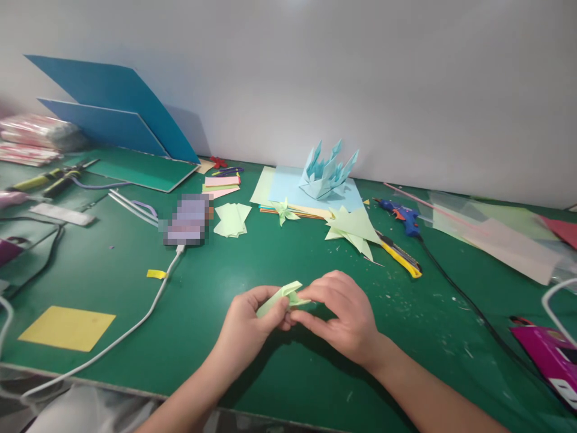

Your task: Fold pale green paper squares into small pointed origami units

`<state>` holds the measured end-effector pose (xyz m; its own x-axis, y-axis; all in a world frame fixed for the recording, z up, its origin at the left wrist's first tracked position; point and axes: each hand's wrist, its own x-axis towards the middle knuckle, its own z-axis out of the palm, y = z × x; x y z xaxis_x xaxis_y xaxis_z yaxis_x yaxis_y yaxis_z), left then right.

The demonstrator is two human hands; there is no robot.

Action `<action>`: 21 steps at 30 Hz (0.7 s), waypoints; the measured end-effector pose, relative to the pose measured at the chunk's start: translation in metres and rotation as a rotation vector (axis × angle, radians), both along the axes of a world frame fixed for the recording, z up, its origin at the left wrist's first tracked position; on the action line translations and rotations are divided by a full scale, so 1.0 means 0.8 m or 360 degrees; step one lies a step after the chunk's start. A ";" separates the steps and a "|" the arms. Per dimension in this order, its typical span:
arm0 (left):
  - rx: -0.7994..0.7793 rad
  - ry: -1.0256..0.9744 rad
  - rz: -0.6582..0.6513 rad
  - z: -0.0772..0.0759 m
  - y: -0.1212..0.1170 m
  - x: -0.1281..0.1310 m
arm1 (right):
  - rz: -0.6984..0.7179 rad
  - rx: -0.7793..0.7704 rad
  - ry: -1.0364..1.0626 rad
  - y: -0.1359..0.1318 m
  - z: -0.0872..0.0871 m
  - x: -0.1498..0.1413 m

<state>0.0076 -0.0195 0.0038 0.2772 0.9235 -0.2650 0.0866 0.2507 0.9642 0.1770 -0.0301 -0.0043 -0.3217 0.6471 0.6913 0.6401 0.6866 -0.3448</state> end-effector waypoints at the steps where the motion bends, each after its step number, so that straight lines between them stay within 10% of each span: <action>1: 0.0011 0.0016 0.0008 0.000 0.000 0.000 | -0.0012 -0.0033 0.0036 0.000 0.000 0.000; 21: 0.0062 -0.0056 0.0046 -0.007 0.000 0.001 | 0.0106 -0.0090 0.0038 0.000 0.002 0.000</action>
<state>0.0082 -0.0196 -0.0016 0.2589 0.9407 -0.2192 0.0459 0.2147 0.9756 0.1771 -0.0298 -0.0031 -0.3488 0.6629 0.6625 0.5848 0.7063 -0.3989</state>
